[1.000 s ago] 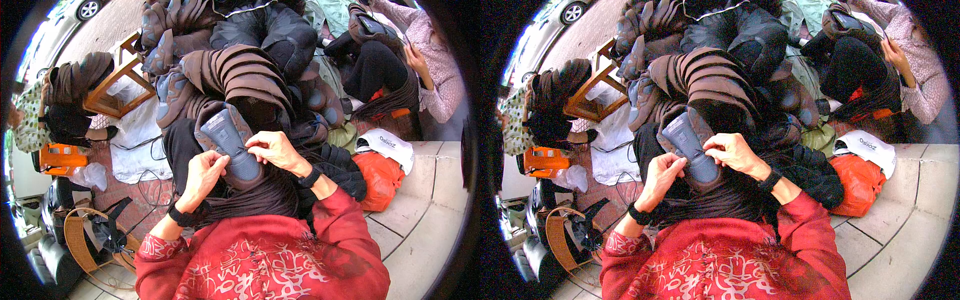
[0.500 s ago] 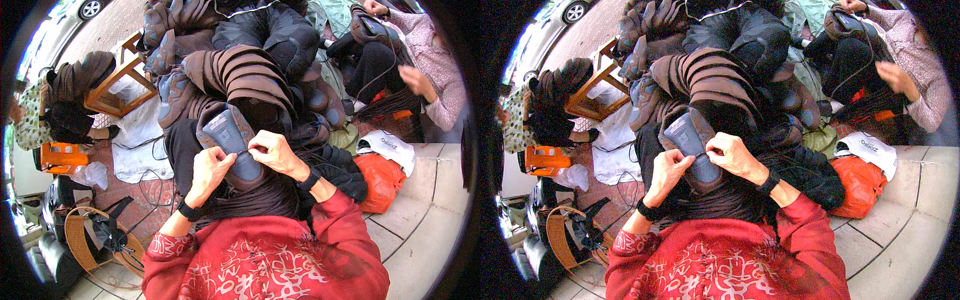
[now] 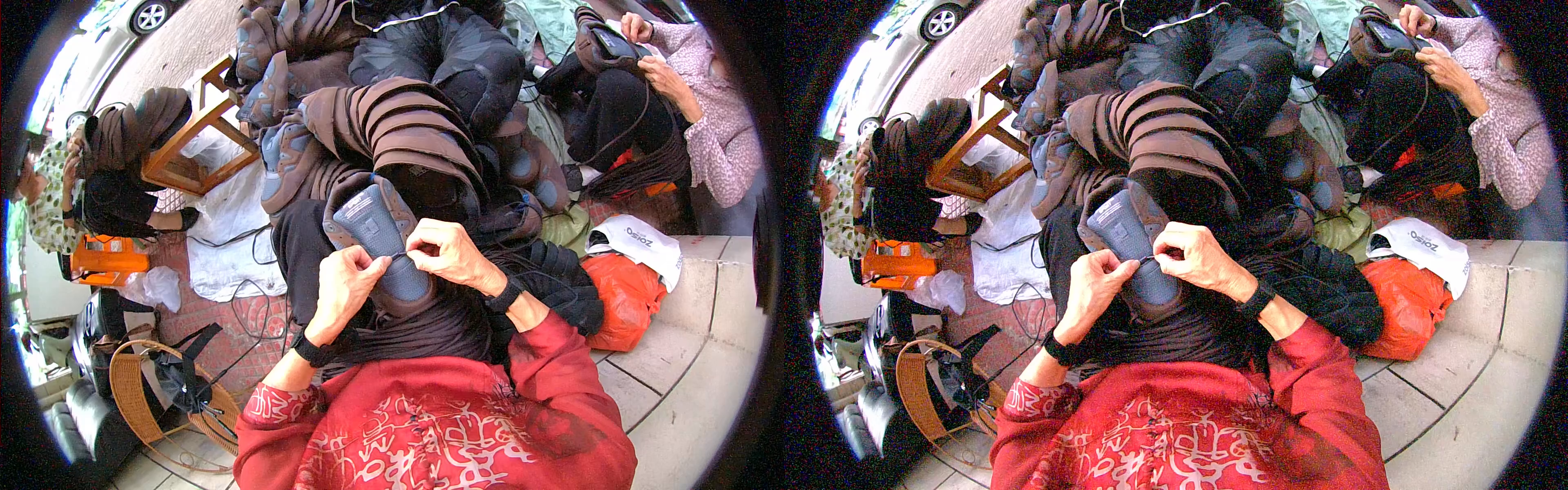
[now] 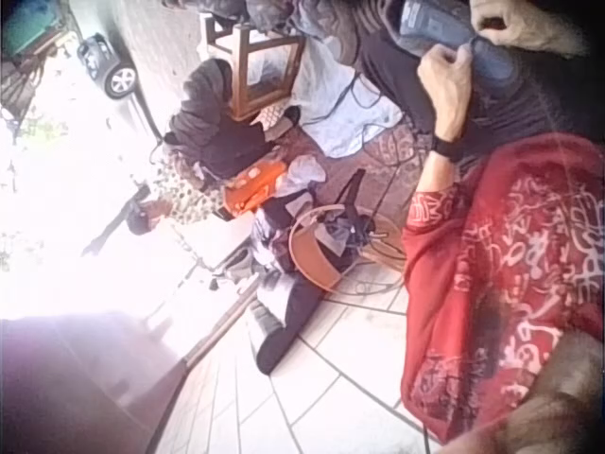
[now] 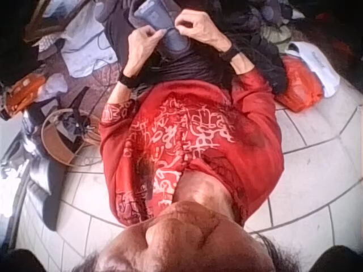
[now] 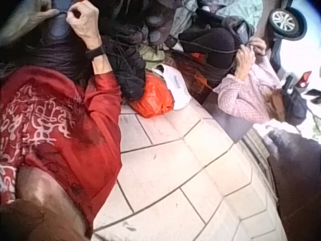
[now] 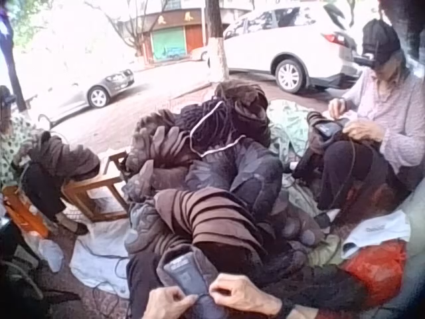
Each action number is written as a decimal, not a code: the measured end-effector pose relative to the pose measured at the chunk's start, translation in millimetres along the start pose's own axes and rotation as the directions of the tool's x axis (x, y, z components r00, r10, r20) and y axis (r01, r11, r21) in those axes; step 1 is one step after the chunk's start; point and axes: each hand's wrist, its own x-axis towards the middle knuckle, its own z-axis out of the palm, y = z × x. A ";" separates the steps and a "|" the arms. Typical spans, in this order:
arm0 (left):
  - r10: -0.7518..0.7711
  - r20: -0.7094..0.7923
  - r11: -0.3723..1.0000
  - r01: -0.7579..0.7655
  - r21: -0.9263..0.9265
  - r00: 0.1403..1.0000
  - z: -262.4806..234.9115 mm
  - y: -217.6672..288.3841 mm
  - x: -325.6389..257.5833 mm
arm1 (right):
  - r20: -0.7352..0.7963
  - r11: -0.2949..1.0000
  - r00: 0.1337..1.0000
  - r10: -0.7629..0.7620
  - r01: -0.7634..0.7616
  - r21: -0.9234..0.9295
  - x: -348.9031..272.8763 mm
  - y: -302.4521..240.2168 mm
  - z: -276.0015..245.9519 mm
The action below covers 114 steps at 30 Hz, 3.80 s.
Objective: Lacing and inspecting shoes in a manufacturing environment.
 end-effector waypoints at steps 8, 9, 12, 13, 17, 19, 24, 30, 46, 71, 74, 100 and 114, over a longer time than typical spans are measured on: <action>0.024 -0.013 0.999 -0.024 0.030 1.000 -0.2 -0.5 2.4 | 0.014 0.999 1.000 0.009 -0.010 0.045 4.5 5.3 0.8; 0.026 -0.013 0.999 -0.026 0.030 1.000 -0.1 0.1 2.1 | 0.038 0.996 0.996 -0.085 0.085 0.023 7.7 8.6 -0.1; 0.020 -0.016 1.000 -0.020 0.022 1.000 0.2 0.9 1.4 | 0.150 0.995 0.989 -0.016 0.000 0.102 10.7 4.6 -7.6; 0.018 -0.020 0.999 -0.017 0.029 1.000 0.4 -0.5 1.5 | 0.253 0.965 0.958 0.136 -0.186 0.183 11.7 0.8 -9.0; 0.032 -0.042 0.998 -0.029 0.060 0.999 2.5 -0.9 0.6 | 0.034 0.994 0.995 -0.094 0.095 -0.046 7.7 5.7 6.6; 0.033 -0.031 0.999 -0.033 0.002 0.999 3.0 -5.9 -0.4 | -0.026 0.995 0.996 -0.081 0.079 -0.056 3.8 3.2 10.7; 0.052 0.019 0.993 -0.050 -0.110 0.998 1.9 -15.9 -2.4 | -0.003 0.998 0.999 0.053 -0.053 0.043 -0.7 0.8 11.7; 0.026 0.029 0.988 -0.021 -0.153 0.999 0.9 -9.7 -3.6 | -0.037 0.999 0.998 0.051 -0.050 0.006 -0.4 3.3 13.4; 0.027 0.017 0.994 -0.025 -0.105 1.000 3.0 -12.6 -1.3 | 0.231 0.926 0.923 0.306 -0.346 0.154 12.4 9.1 2.1; -0.015 -0.040 0.939 0.000 -0.344 0.999 7.7 -22.7 -11.8 | -0.020 0.969 0.978 -0.210 0.205 -0.136 -0.1 4.5 20.1; 0.033 -0.046 0.942 -0.046 -0.331 0.998 8.5 -15.7 -11.8 | -0.034 0.989 0.990 -0.140 0.138 -0.060 -1.5 10.6 18.6; 0.528 0.053 0.662 -0.450 0.600 0.848 -22.2 -10.4 -25.3 | -0.585 0.970 0.811 0.018 -0.155 -0.185 -24.7 21.2 -7.1; 0.388 0.188 0.778 -0.430 0.458 0.902 -52.5 -35.6 -40.5 | -0.271 0.593 0.861 -0.430 0.043 -0.804 -38.8 13.5 23.4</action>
